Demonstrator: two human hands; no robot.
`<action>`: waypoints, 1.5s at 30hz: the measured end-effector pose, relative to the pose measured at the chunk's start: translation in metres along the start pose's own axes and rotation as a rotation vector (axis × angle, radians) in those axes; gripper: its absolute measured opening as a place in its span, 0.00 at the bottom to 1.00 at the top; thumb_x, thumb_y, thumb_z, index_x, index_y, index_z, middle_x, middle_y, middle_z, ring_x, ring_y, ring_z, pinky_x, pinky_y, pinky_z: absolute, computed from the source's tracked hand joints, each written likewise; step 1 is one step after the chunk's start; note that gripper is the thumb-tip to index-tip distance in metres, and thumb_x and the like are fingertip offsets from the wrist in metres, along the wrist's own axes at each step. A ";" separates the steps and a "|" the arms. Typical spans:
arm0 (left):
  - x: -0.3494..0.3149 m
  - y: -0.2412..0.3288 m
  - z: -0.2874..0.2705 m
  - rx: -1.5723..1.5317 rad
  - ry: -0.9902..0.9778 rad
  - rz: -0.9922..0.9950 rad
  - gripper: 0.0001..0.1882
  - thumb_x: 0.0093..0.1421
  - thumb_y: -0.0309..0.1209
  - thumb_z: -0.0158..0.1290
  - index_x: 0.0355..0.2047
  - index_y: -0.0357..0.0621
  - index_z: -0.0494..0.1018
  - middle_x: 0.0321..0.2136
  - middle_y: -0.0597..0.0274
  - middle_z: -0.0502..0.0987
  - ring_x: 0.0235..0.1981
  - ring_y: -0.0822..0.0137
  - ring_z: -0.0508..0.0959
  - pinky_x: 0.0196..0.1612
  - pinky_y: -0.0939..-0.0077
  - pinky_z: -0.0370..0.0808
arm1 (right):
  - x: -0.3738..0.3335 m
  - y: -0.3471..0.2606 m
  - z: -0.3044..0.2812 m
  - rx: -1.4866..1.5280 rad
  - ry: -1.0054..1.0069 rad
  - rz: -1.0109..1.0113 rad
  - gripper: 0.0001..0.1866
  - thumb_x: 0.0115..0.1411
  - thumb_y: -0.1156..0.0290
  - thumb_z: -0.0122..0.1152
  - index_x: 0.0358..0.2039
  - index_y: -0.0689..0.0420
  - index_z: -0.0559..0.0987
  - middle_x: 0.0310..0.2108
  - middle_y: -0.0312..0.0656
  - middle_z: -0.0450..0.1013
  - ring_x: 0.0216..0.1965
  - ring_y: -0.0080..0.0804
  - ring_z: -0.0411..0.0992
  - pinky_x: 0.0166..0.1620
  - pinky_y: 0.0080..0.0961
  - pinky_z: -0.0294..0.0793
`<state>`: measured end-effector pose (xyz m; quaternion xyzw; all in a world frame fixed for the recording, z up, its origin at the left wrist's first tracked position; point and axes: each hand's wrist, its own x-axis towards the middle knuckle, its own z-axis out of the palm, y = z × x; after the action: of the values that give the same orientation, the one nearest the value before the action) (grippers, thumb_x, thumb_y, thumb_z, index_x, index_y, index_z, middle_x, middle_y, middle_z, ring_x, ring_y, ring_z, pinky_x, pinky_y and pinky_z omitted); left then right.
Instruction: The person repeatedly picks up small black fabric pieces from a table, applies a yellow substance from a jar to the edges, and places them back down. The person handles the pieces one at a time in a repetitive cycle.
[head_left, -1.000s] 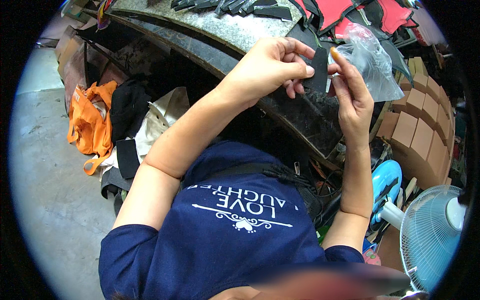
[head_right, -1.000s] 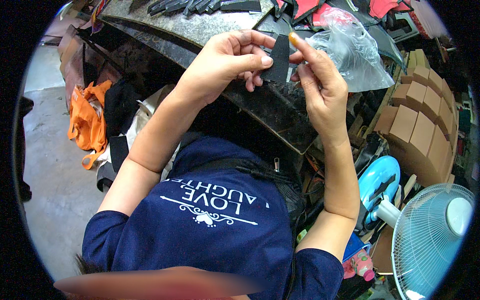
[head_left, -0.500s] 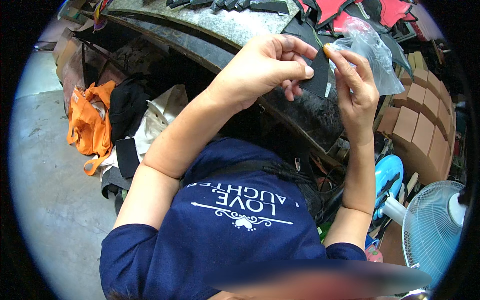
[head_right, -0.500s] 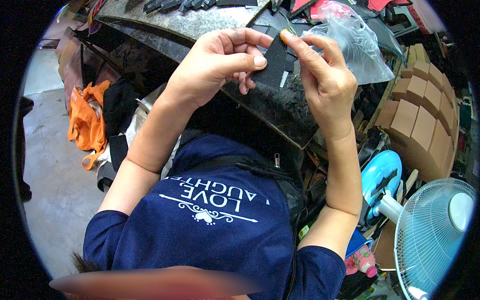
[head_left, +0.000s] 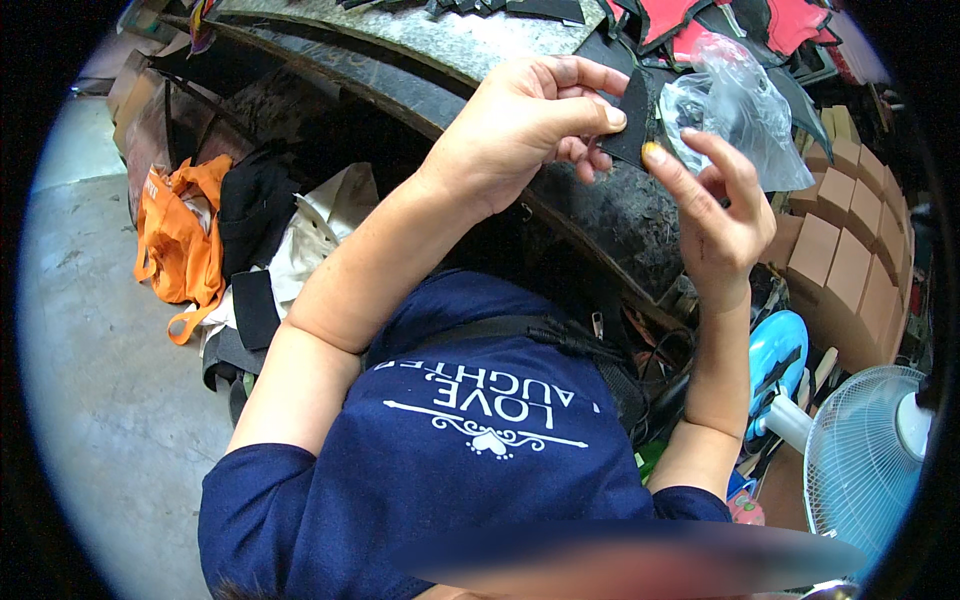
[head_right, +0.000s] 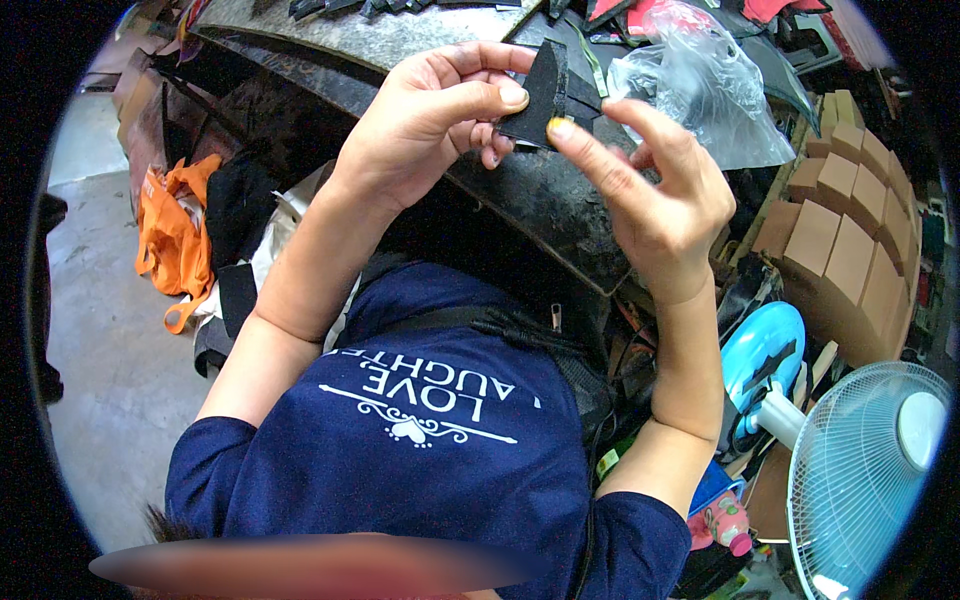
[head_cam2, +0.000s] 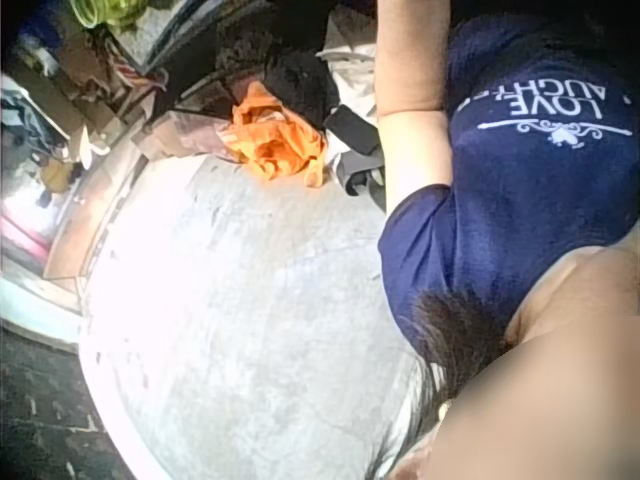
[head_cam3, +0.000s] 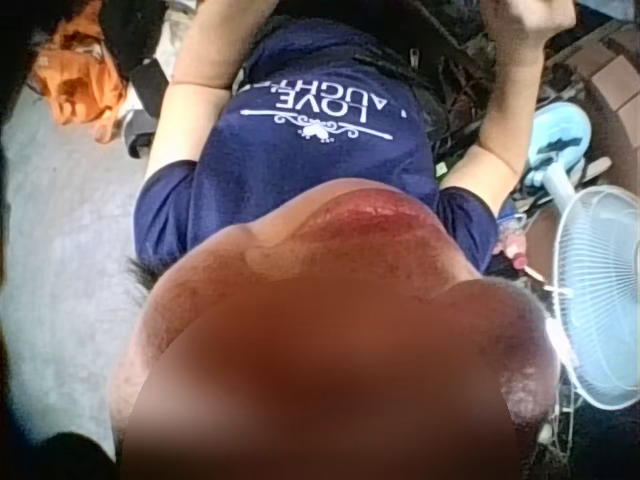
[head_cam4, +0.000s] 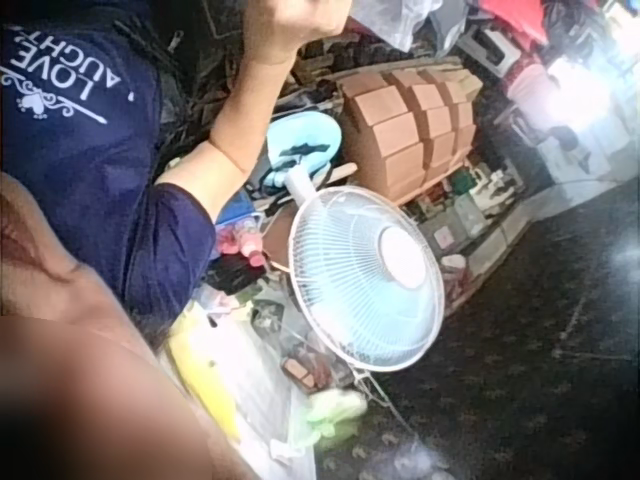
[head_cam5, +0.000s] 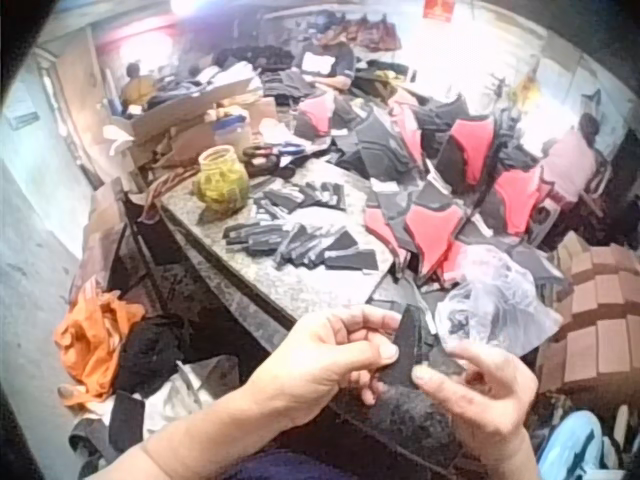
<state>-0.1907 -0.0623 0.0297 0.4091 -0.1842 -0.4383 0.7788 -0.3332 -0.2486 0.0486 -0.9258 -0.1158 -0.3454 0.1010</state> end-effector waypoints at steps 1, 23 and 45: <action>0.000 0.000 -0.001 -0.002 0.002 0.011 0.19 0.64 0.27 0.60 0.54 0.34 0.73 0.33 0.61 0.82 0.24 0.73 0.82 0.28 0.83 0.81 | -0.001 -0.001 0.000 -0.062 0.001 -0.048 0.27 0.48 0.83 0.67 0.45 0.36 0.89 0.42 0.36 0.79 0.28 0.25 0.74 0.28 0.20 0.75; -0.016 -0.015 -0.004 -0.006 -0.054 -0.086 0.10 0.67 0.32 0.58 0.43 0.39 0.75 0.31 0.61 0.78 0.26 0.73 0.80 0.23 0.83 0.77 | 0.072 0.037 0.063 0.883 -0.098 0.668 0.34 0.62 0.82 0.61 0.68 0.58 0.63 0.31 0.36 0.75 0.29 0.18 0.71 0.31 0.15 0.71; 0.013 -0.006 -0.053 1.236 0.404 1.027 0.07 0.54 0.24 0.63 0.31 0.40 0.76 0.30 0.56 0.76 0.34 0.52 0.77 0.40 0.61 0.77 | 0.265 0.027 0.141 0.277 -0.230 -0.195 0.21 0.69 0.77 0.53 0.58 0.45 0.81 0.39 0.38 0.78 0.40 0.18 0.73 0.48 0.20 0.73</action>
<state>-0.1527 -0.0492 -0.0080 0.6993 -0.4124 0.2342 0.5348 -0.0433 -0.1982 0.1168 -0.9207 -0.2621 -0.2265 0.1795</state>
